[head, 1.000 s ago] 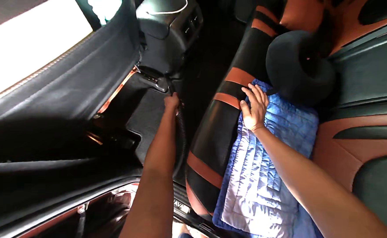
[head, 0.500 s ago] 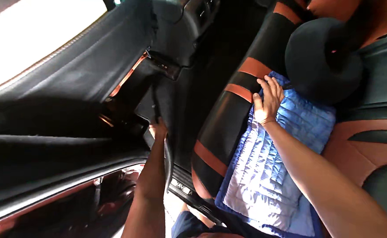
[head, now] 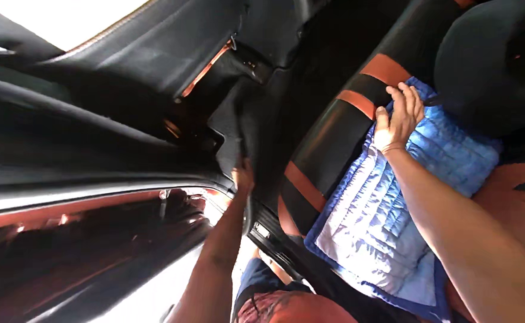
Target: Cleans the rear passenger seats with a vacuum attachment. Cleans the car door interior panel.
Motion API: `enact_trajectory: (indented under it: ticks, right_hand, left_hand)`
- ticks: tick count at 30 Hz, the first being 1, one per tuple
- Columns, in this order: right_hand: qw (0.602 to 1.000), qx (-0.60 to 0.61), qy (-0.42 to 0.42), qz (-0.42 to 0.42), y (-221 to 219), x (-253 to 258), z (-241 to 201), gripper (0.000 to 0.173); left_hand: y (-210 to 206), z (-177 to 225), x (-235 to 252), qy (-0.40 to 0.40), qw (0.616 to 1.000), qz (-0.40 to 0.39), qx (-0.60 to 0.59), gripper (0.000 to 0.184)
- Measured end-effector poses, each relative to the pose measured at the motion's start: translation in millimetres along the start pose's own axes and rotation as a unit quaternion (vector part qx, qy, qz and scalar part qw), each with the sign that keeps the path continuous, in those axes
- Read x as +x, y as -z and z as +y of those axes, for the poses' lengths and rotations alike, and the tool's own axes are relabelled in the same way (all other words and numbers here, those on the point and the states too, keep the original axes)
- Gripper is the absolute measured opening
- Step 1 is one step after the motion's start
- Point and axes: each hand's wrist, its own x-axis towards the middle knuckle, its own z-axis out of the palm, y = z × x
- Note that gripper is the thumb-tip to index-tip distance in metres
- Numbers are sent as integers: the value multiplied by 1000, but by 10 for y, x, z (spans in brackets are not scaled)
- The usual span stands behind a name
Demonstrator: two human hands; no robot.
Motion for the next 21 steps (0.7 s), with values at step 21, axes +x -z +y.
enact_trajectory:
  ticks: [21]
  right_hand:
    - [996, -46, -43, -70, 160, 17, -176, 56]
  left_hand:
    - [309, -1001, -2289, 117, 992, -48, 13, 49]
